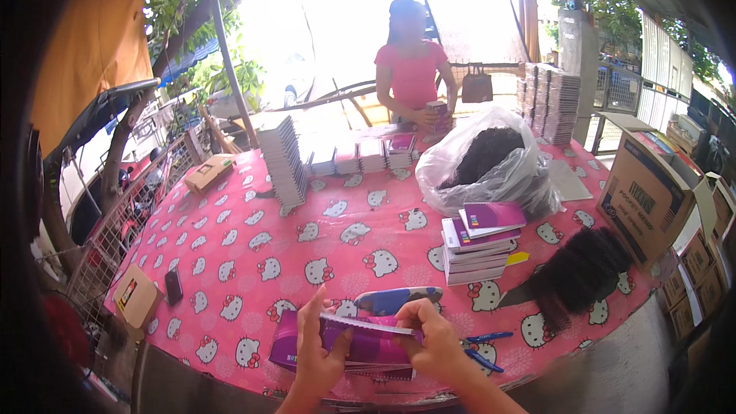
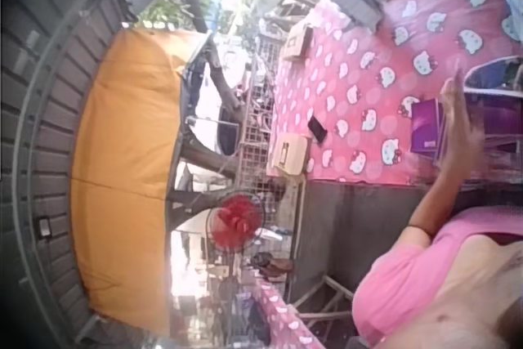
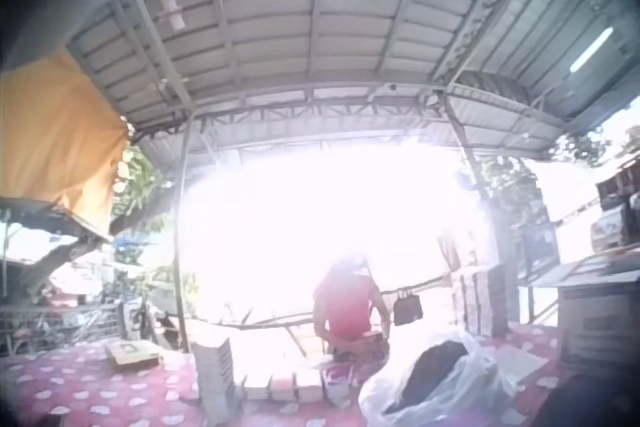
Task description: The person assembles notebooks by threading spiral bindings through pre-punched holes and using a blue tool to crimp the ends of the wire.
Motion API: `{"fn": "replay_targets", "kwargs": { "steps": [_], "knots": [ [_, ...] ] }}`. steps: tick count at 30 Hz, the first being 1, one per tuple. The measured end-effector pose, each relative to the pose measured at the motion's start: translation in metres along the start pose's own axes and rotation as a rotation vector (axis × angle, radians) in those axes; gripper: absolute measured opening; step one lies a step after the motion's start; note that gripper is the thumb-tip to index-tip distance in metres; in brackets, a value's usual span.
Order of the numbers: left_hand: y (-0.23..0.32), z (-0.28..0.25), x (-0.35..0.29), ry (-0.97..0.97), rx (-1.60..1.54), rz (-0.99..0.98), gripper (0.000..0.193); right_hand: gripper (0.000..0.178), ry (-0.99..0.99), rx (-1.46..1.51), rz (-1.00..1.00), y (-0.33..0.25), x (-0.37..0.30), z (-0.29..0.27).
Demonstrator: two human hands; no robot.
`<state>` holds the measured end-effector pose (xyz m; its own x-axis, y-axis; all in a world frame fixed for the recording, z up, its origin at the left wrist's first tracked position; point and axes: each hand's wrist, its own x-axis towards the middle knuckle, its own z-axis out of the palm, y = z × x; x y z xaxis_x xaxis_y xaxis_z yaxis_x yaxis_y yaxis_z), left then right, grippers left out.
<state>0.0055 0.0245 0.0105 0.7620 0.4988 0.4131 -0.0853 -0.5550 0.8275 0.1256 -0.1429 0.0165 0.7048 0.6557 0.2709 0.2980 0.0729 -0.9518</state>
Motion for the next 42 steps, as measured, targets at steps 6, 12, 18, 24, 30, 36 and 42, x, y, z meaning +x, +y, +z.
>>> {"fn": "replay_targets", "kwargs": {
  "steps": [6, 12, 18, 24, 30, 36, 42],
  "knots": [
    [0.011, 0.008, -0.005, -0.070, 0.139, 0.006, 0.076, 0.038, -0.064, 0.085, -0.036, 0.025, 0.007, 0.007],
    [0.050, 0.018, 0.007, 0.065, 0.641, 0.235, 0.049, 0.036, -0.018, -0.025, -0.021, 0.024, 0.006, 0.005],
    [0.034, 0.021, 0.024, 0.036, 0.330, 0.336, 0.017, 0.038, 0.114, -0.592, -0.341, 0.016, 0.004, -0.056],
    [0.038, 0.019, 0.020, -0.018, 0.271, 0.333, 0.019, 0.042, 0.648, -1.301, 0.454, 0.147, -0.028, -0.216],
    [0.032, 0.020, 0.022, 0.006, 0.264, 0.351, 0.022, 0.021, 0.436, -1.314, 0.377, 0.162, -0.022, -0.235],
    [0.041, 0.027, 0.026, 0.047, 0.347, 0.253, 0.030, 0.033, 0.414, -1.332, 0.381, 0.155, -0.019, -0.228],
    [0.031, 0.027, 0.017, -0.003, 0.315, 0.242, 0.018, 0.029, 0.412, -1.246, 0.413, 0.148, -0.014, -0.227]
  ]
}}
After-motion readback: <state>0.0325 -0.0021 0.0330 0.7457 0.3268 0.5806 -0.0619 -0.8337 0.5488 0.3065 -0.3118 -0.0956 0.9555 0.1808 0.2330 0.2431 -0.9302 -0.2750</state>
